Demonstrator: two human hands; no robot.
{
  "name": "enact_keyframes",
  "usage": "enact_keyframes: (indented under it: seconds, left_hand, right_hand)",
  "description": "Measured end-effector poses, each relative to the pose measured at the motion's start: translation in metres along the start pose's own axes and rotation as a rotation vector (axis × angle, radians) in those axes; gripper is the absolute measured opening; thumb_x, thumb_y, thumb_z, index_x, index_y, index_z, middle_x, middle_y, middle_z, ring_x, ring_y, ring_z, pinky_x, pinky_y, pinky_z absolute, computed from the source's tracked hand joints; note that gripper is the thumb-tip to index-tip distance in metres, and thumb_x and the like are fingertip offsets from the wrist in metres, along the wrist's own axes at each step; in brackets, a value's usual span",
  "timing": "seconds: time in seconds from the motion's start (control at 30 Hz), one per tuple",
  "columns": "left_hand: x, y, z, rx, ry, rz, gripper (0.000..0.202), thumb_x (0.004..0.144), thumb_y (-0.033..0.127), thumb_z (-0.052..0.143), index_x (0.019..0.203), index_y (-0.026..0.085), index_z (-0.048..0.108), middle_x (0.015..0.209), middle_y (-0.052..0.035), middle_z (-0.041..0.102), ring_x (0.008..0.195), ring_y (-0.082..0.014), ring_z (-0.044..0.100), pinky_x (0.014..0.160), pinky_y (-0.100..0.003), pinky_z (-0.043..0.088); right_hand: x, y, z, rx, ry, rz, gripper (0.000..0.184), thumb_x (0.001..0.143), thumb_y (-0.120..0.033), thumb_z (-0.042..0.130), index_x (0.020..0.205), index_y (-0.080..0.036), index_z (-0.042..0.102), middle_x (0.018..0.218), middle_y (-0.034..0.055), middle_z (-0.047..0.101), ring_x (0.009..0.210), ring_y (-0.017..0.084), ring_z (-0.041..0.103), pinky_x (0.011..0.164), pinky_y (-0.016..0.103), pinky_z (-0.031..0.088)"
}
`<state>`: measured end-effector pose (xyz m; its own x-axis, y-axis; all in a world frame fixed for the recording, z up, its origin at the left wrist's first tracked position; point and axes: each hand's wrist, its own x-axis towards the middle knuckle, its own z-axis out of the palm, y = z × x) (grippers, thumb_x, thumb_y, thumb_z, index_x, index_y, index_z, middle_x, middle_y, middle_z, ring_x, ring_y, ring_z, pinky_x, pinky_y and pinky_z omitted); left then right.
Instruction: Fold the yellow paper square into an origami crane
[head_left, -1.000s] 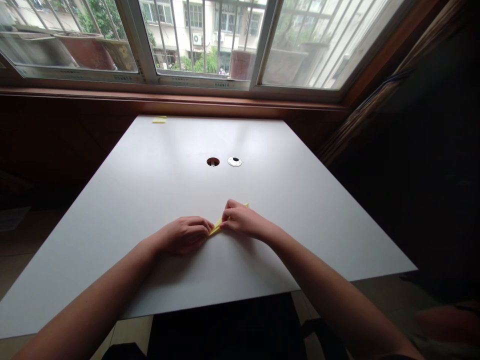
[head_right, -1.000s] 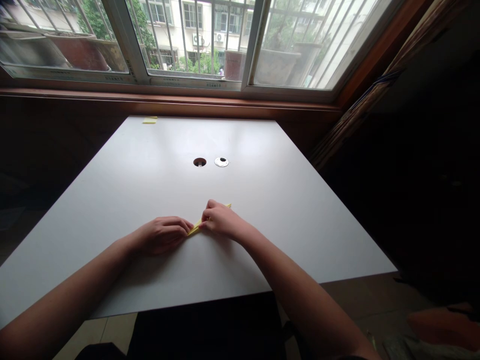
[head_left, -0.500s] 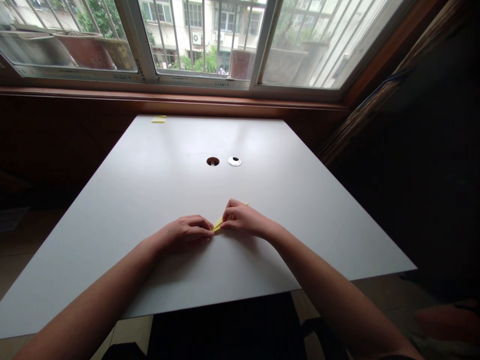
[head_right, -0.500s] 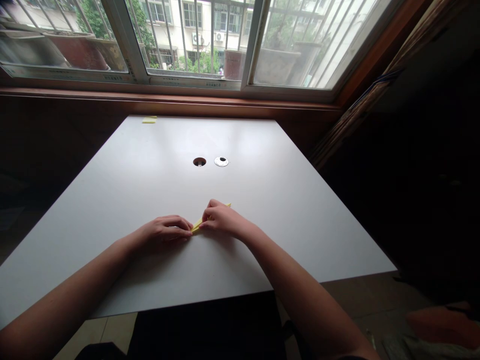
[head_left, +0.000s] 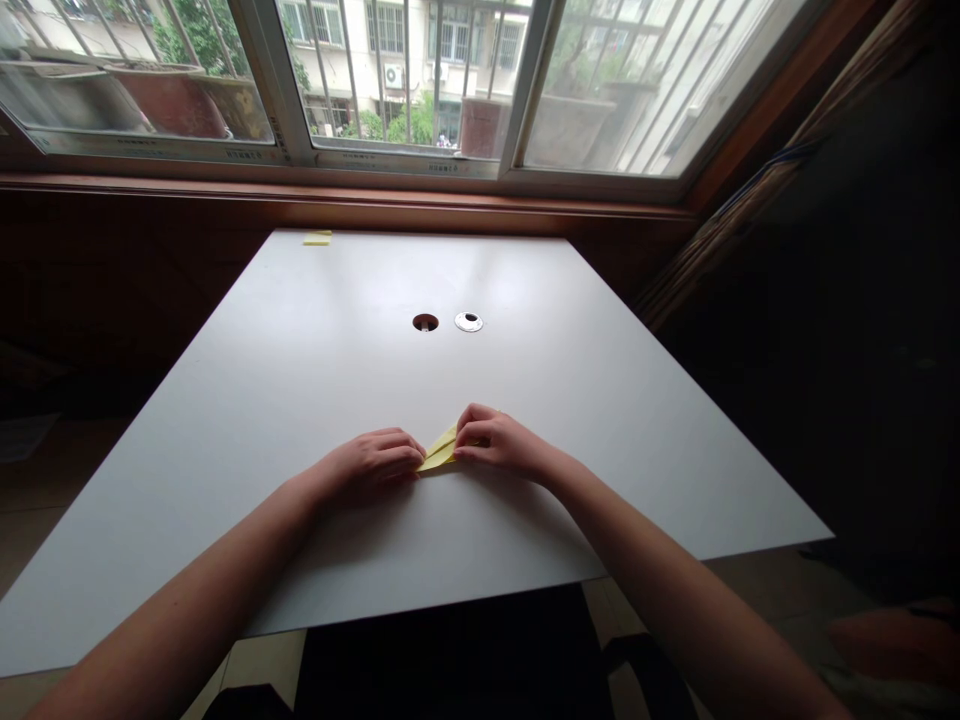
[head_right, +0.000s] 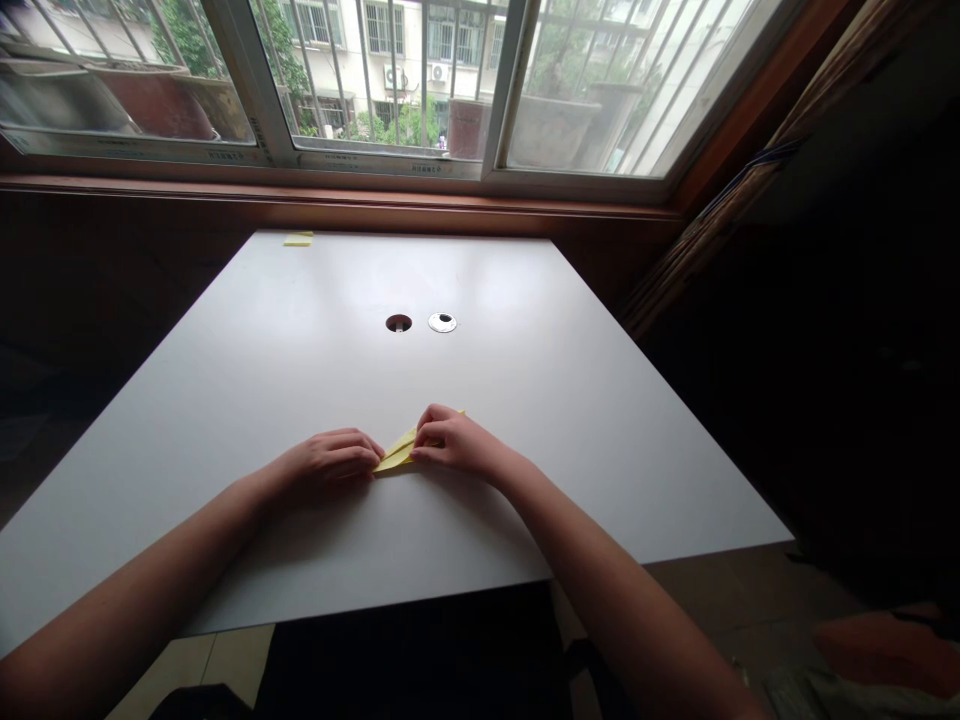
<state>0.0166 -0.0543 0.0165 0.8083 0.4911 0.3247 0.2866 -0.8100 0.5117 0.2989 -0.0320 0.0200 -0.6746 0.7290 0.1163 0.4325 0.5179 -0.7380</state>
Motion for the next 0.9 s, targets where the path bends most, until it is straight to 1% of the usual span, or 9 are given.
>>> enact_keyframes:
  seconds: [0.07,0.17,0.4,0.6,0.73,0.83,0.9]
  left_hand:
    - [0.0,0.0,0.0,0.004,0.005,-0.009,0.014,0.097,0.024,0.054,0.104,0.018,0.064,0.105,-0.0112,0.067,0.096,-0.0177,0.063,0.085,-0.027,0.052]
    - [0.001,-0.002,0.002,0.022,0.016,-0.022,0.014,0.096,0.026,0.057,0.104,0.018,0.065,0.102,-0.0105,0.067,0.095,-0.018,0.062,0.085,-0.028,0.052]
    - [0.003,-0.005,0.004,0.069,0.062,-0.022,0.017,0.098,0.029,0.054,0.103,0.02,0.068,0.095,-0.0085,0.067,0.09,-0.018,0.061,0.083,-0.029,0.052]
    - [0.003,-0.007,0.005,0.036,0.052,-0.027,0.016,0.098,0.028,0.055,0.104,0.02,0.068,0.094,-0.0079,0.067,0.09,-0.0177,0.059,0.081,-0.028,0.051]
    - [0.002,-0.008,0.006,0.03,0.075,-0.037,0.02,0.099,0.029,0.052,0.107,0.019,0.067,0.098,-0.0097,0.065,0.09,-0.0178,0.06,0.082,-0.029,0.05]
    - [0.001,-0.009,0.01,0.015,0.121,-0.108,0.021,0.1,0.03,0.05,0.109,0.018,0.064,0.099,-0.0091,0.062,0.079,-0.0139,0.059,0.075,-0.026,0.049]
    - [0.001,-0.01,0.012,0.019,0.12,-0.147,0.02,0.098,0.032,0.052,0.109,0.018,0.062,0.094,-0.0066,0.061,0.071,-0.0116,0.057,0.069,-0.024,0.048]
  right_hand:
    - [0.0,0.0,0.005,-0.03,0.042,-0.016,0.01,0.088,-0.028,0.07,0.083,-0.02,0.072,0.099,0.0055,0.061,0.091,0.018,0.062,0.084,0.033,0.052]
    - [0.001,0.0,0.01,-0.061,0.087,-0.001,0.01,0.089,-0.028,0.069,0.084,-0.02,0.071,0.099,0.0052,0.06,0.09,0.017,0.061,0.083,0.032,0.051]
    - [0.004,-0.002,0.013,-0.097,0.097,0.06,0.011,0.092,-0.027,0.064,0.085,-0.02,0.068,0.102,0.0052,0.059,0.093,0.017,0.059,0.085,0.032,0.05]
    - [0.003,-0.003,0.014,-0.09,0.122,0.083,0.011,0.092,-0.028,0.065,0.085,-0.02,0.066,0.104,0.005,0.057,0.091,0.016,0.059,0.084,0.032,0.049]
    - [0.001,-0.002,0.013,-0.068,0.114,0.045,0.012,0.089,-0.032,0.07,0.087,-0.02,0.067,0.105,0.0056,0.057,0.092,0.017,0.058,0.083,0.033,0.051]
    - [-0.003,0.0,0.011,-0.03,0.114,-0.013,0.014,0.088,-0.034,0.071,0.085,-0.02,0.066,0.102,0.0058,0.057,0.093,0.018,0.058,0.082,0.032,0.051]
    - [-0.005,0.0,0.011,-0.024,0.136,-0.043,0.012,0.088,-0.031,0.071,0.085,-0.021,0.066,0.101,0.0058,0.056,0.092,0.018,0.057,0.081,0.032,0.052]
